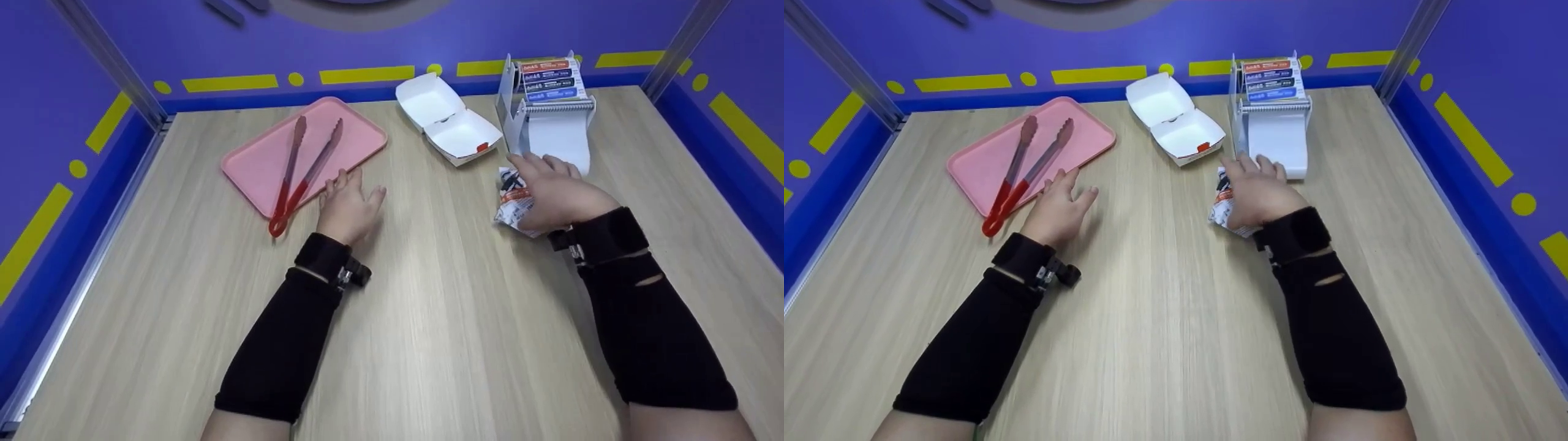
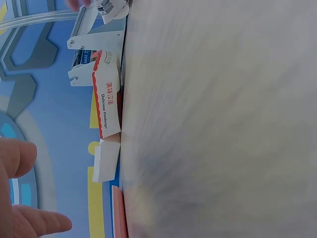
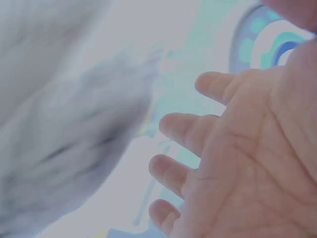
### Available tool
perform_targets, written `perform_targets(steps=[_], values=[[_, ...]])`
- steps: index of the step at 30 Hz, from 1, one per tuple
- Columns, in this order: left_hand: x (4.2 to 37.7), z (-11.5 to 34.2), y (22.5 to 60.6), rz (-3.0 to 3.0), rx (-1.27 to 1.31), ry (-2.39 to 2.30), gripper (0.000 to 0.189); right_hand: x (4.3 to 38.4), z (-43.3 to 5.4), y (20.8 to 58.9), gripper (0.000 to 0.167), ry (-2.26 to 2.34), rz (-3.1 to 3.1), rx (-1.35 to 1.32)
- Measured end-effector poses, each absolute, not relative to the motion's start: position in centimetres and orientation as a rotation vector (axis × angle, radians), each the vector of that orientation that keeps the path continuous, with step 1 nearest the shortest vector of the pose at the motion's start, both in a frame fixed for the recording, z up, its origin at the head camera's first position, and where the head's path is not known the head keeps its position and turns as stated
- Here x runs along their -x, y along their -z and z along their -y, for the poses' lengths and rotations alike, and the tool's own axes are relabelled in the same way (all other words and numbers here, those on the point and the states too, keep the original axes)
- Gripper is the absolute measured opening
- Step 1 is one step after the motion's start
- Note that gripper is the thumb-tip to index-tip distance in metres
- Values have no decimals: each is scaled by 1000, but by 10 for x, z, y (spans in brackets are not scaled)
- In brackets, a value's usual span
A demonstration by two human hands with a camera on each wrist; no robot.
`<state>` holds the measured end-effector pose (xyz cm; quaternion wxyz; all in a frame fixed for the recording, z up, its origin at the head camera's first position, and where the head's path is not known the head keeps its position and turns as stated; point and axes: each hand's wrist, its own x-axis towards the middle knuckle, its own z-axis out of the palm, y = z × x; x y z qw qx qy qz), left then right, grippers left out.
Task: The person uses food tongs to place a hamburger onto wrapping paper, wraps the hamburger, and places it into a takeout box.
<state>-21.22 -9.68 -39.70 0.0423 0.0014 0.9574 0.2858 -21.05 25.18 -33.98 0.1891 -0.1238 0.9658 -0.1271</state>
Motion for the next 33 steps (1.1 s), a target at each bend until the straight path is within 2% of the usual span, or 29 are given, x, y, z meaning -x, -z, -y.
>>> perform_targets(steps=[4, 7, 10, 14, 21, 28, 33], values=[[213, 97, 397, -2934, -6, -871, 78, 214, -225, 326, 98, 349, -2791, 504], [213, 97, 397, -2934, -6, -867, 78, 226, -200, 323, 78, 362, -2841, 620], [213, 97, 396, -2936, -10, -867, 78, 242, -176, 326, 66, 302, -2828, 717], [212, 97, 396, -2936, -10, -859, 78, 262, -152, 332, 60, 140, -2774, 742], [212, 95, 395, -2939, -8, -860, 77, 283, -132, 344, 50, 12, -2779, 639], [212, 94, 396, -2943, -10, -840, 76, 290, -133, 356, 30, -88, -2796, 676], [212, 95, 397, -2946, -9, -841, 76, 291, -139, 359, 28, 6, -2849, 597]])
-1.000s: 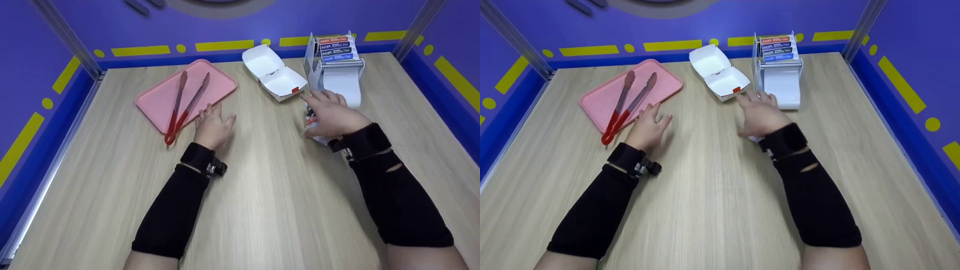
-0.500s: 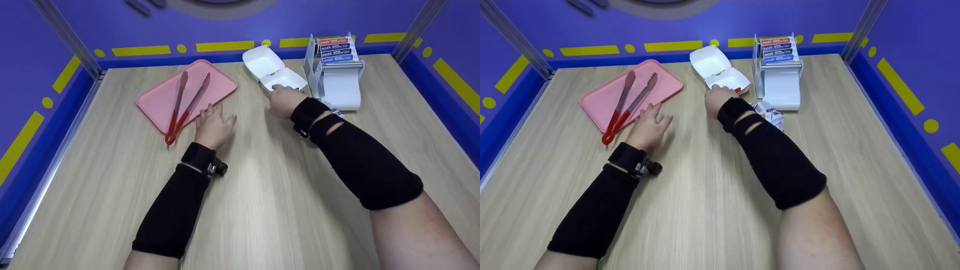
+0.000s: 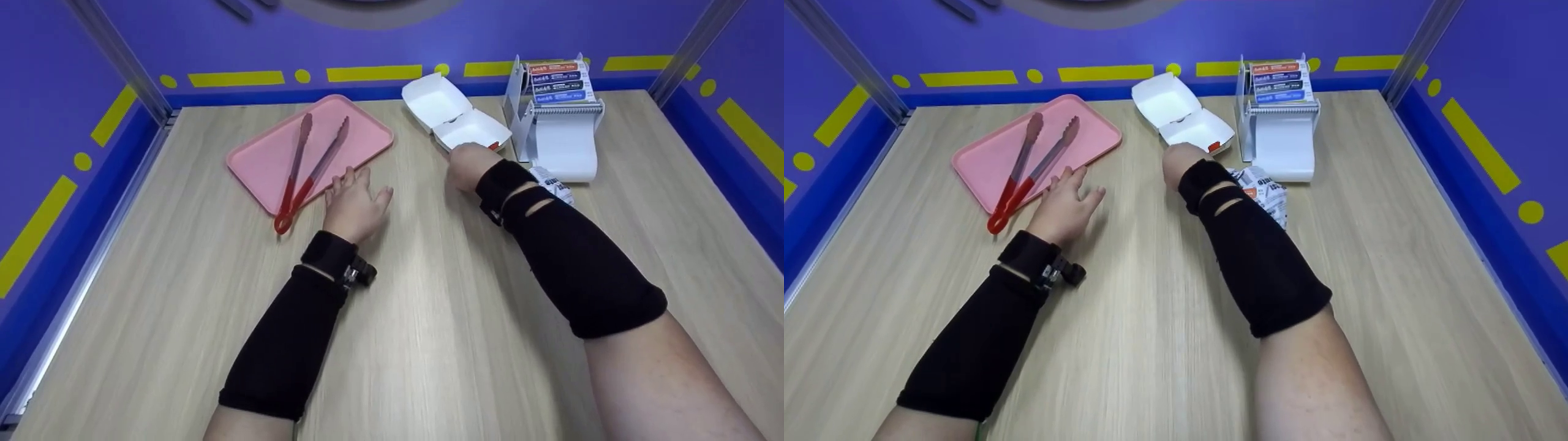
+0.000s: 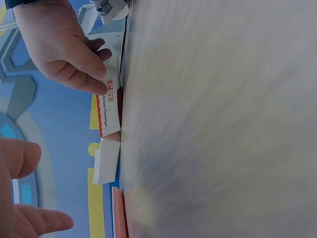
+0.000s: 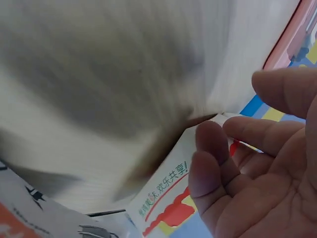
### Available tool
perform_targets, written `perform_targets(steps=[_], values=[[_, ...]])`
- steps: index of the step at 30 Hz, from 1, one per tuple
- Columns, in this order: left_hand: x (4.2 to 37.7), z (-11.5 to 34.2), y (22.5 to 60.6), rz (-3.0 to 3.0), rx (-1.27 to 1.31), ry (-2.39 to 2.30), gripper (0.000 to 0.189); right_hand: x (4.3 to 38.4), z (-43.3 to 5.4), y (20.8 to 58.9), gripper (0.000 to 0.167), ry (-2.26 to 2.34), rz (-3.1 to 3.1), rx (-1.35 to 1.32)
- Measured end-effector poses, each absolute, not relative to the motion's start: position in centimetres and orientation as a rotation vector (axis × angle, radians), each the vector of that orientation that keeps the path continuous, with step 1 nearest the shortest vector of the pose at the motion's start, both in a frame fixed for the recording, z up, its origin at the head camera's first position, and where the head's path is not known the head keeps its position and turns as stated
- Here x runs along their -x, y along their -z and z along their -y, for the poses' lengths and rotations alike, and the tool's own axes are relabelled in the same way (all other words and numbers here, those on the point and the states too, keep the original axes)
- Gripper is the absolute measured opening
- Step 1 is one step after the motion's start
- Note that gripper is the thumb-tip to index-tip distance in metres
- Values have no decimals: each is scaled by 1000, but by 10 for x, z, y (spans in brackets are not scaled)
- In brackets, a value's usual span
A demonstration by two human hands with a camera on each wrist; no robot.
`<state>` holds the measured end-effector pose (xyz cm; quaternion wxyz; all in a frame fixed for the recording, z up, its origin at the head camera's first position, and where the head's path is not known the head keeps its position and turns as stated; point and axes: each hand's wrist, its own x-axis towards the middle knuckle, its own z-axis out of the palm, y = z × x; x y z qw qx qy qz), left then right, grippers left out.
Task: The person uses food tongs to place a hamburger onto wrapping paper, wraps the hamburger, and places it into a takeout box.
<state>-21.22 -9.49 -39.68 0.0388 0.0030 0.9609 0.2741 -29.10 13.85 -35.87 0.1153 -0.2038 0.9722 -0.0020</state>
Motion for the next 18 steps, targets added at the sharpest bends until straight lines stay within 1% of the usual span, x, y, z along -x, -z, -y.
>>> perform_targets(steps=[6, 11, 15, 18], values=[[212, 93, 397, -2936, -17, -842, 76, 286, -151, 356, 34, 202, -3009, 474], [212, 92, 398, -2928, -27, -856, 75, 282, -167, 353, 34, 536, -3182, 350], [213, 93, 397, -2946, -30, -866, 76, 278, -182, 351, 34, 738, -3237, 343], [214, 94, 395, -2979, -25, -924, 75, 272, -191, 349, 38, 852, -3259, 379]])
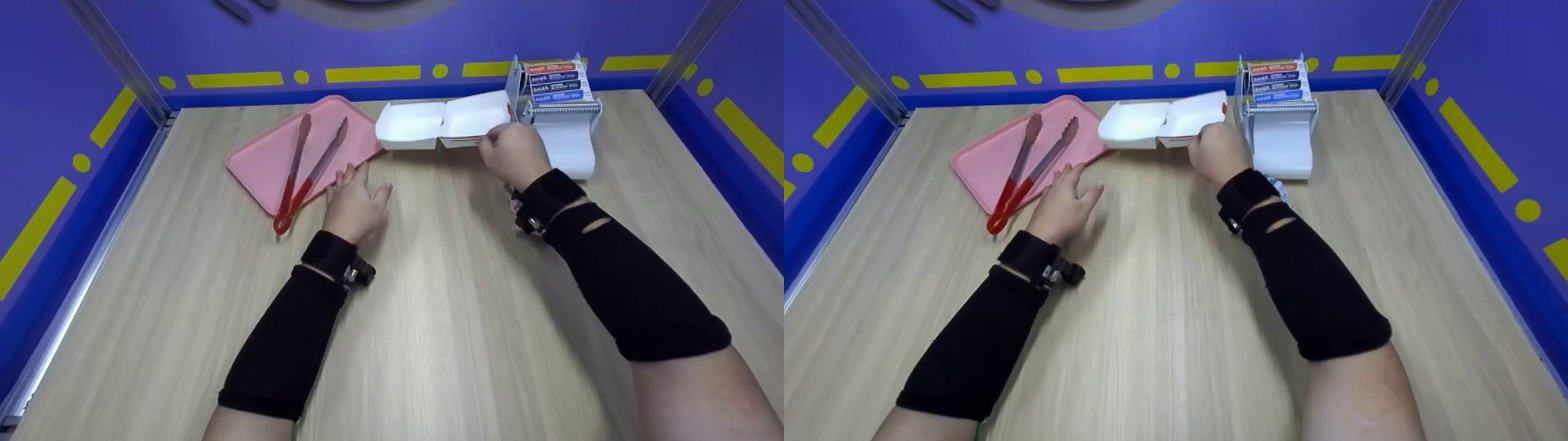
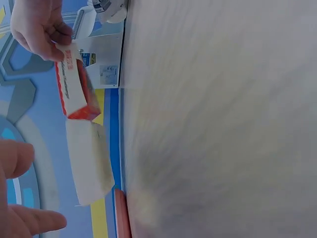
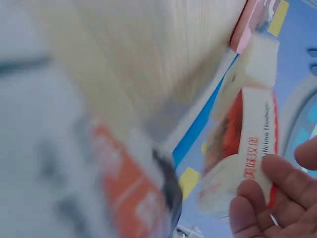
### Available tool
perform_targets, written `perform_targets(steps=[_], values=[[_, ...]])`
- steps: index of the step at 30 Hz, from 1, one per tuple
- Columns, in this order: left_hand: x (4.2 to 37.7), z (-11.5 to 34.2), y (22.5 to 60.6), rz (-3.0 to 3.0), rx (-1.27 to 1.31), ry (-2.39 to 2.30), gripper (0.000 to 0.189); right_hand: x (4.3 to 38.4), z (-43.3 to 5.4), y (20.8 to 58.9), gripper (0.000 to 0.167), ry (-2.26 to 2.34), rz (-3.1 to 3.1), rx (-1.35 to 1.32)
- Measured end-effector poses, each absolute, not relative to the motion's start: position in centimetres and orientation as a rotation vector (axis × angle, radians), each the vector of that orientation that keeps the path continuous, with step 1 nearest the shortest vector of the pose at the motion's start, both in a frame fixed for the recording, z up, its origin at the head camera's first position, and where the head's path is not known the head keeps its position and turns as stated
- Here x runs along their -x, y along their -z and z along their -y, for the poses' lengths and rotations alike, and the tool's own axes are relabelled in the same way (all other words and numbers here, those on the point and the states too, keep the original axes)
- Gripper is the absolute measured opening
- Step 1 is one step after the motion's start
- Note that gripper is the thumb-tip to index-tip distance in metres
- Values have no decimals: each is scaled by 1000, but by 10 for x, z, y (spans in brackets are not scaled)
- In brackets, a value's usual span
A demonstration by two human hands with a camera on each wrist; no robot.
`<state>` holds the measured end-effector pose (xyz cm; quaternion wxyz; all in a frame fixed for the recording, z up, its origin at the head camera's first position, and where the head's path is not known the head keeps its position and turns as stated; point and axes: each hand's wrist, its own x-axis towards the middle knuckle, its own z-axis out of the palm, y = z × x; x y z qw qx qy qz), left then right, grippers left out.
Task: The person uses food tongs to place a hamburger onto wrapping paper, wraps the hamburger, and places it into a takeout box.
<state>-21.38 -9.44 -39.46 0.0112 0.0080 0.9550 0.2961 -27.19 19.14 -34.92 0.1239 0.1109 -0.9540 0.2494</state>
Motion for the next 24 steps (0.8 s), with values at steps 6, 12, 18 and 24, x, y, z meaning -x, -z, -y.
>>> perform_targets(steps=[6, 12, 18, 24], values=[[214, 101, 387, -3040, -22, -1189, 68, 261, -207, 349, 47, -872, 2683, -318], [212, 105, 384, -3009, -86, -1281, 61, 261, -217, 356, 54, -928, 2669, -286], [209, 105, 383, -2879, -195, -1192, 56, 262, -217, 359, 53, -962, 2698, -343], [207, 103, 383, -2829, -280, -1070, 46, 259, -214, 361, 54, -1016, 2742, -447]])
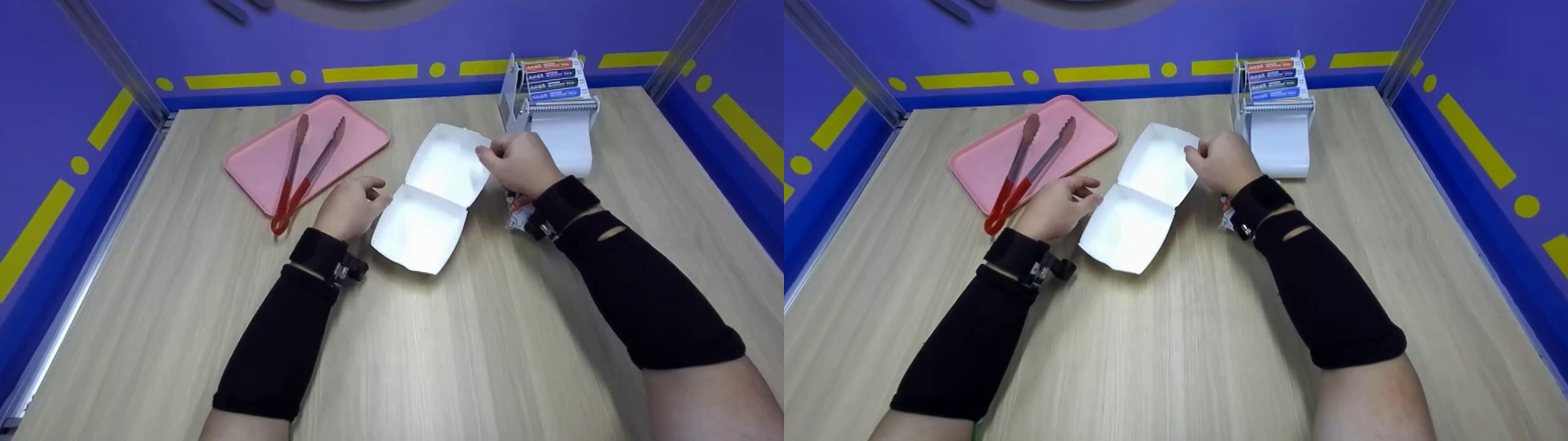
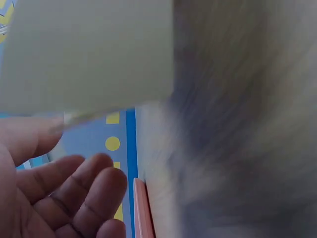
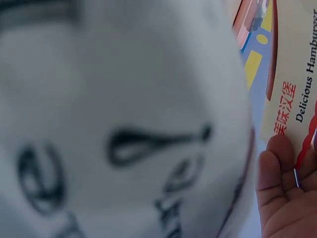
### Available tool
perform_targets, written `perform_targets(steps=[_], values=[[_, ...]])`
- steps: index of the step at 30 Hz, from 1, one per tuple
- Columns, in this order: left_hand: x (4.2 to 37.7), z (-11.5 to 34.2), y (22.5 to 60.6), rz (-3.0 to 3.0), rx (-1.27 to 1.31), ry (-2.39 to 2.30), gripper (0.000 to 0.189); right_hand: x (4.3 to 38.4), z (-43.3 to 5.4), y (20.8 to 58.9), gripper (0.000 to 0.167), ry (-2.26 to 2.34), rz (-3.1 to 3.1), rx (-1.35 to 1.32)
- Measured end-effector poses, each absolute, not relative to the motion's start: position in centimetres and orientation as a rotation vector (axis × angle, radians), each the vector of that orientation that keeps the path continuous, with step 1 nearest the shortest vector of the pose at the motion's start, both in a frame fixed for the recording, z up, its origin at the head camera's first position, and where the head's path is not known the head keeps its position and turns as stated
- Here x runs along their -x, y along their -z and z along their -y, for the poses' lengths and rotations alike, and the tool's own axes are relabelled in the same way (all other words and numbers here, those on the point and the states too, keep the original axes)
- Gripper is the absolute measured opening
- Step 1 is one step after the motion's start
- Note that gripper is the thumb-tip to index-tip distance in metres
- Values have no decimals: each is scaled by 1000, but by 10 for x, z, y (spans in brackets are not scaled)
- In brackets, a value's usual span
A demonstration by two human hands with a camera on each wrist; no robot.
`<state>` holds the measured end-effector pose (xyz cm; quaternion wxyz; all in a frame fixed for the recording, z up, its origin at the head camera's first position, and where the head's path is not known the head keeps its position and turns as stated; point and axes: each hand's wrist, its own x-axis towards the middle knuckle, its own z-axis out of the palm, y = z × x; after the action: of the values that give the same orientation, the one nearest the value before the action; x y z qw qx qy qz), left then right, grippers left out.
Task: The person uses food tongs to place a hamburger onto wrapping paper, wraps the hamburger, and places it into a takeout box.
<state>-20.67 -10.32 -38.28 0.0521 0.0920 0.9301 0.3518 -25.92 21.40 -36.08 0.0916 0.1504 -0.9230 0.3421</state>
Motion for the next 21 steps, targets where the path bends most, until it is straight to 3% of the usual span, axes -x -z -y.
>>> perform_targets(steps=[4, 12, 21], values=[[206, 102, 385, -2778, -314, -1024, 40, 258, -210, 361, 53, -1023, 2792, -466], [206, 103, 388, -2794, -355, -931, 19, 250, -213, 355, 30, -1088, 2926, -516], [208, 103, 390, -2823, -227, -958, 23, 241, -247, 338, 46, -1039, 3169, -621]])
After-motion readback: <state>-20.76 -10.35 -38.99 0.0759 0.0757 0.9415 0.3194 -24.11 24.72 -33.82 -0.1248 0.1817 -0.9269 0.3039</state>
